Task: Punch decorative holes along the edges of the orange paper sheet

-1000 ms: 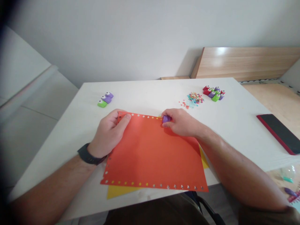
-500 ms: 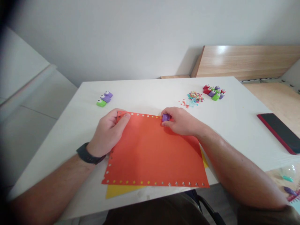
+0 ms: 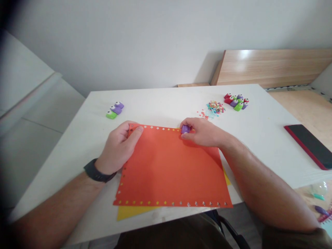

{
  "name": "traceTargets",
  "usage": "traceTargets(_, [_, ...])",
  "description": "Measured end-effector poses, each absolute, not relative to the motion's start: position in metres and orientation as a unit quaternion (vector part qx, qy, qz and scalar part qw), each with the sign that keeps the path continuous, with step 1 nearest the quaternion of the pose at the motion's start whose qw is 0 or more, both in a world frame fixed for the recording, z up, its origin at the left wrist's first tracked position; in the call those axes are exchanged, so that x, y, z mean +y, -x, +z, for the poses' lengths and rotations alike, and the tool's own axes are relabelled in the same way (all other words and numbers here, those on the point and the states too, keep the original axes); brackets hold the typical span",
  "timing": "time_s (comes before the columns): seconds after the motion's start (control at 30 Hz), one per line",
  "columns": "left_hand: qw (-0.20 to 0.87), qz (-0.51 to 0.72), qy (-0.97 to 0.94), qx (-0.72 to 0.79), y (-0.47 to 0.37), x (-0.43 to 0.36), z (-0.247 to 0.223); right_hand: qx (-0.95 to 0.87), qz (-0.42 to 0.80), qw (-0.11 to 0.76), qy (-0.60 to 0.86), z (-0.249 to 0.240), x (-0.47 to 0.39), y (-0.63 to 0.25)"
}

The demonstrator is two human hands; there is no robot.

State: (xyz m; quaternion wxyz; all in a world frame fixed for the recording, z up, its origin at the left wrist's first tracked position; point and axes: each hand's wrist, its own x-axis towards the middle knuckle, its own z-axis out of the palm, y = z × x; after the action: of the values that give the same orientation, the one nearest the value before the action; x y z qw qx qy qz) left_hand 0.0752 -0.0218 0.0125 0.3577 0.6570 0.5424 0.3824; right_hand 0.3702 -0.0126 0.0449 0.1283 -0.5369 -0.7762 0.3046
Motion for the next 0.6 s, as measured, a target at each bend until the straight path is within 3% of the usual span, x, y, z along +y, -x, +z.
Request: traceTargets(0.6, [0.33,0.393,-0.658,0.551,-0.0752,-0.0216,0.0174,-0.78,0.299,0.104,0.54,0.0486,-0.0111,-0.3761])
